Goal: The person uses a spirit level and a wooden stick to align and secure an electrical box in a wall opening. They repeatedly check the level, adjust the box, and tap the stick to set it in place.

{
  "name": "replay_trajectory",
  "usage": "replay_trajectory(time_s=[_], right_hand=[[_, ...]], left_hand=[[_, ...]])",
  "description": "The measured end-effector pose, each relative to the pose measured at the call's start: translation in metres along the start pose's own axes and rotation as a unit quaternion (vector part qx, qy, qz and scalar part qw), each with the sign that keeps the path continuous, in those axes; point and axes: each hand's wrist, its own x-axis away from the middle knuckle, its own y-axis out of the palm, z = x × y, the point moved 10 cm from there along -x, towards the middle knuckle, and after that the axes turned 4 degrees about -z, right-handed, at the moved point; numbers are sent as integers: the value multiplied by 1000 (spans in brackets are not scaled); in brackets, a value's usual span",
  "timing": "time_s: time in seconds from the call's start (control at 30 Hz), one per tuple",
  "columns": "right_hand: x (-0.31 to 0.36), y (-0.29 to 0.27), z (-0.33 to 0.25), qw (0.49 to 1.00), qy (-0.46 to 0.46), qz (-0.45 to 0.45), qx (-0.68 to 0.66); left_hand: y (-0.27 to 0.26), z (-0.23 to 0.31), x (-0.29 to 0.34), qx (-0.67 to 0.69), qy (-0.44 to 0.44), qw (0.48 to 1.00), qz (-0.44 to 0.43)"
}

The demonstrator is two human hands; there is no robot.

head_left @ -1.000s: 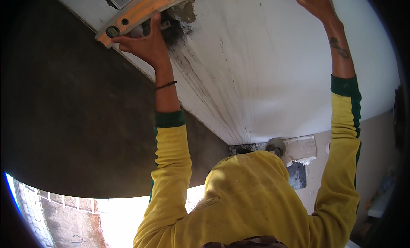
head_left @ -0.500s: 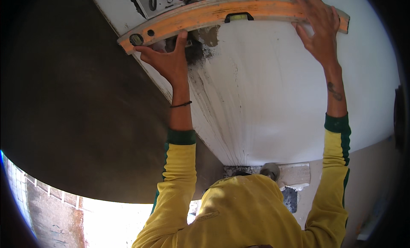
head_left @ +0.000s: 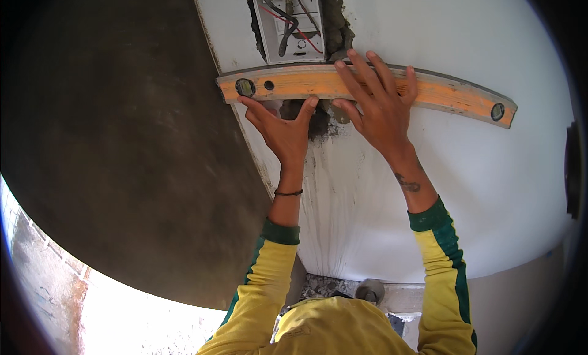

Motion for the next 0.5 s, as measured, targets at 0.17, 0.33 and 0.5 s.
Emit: replay_trajectory(time_s=[0.17, 0.33, 0.5], right_hand=[[-2, 1, -3, 1000, 6, -4, 7], [0, 2, -1, 1000, 6, 5, 22], [-2, 0, -3, 1000, 3, 9, 29]], left_hand=[[-15, 0, 1, -27, 51, 997, 48], [-61, 47, -16, -26, 200, 970, 135], [-66, 127, -98, -82, 431, 891, 117]])
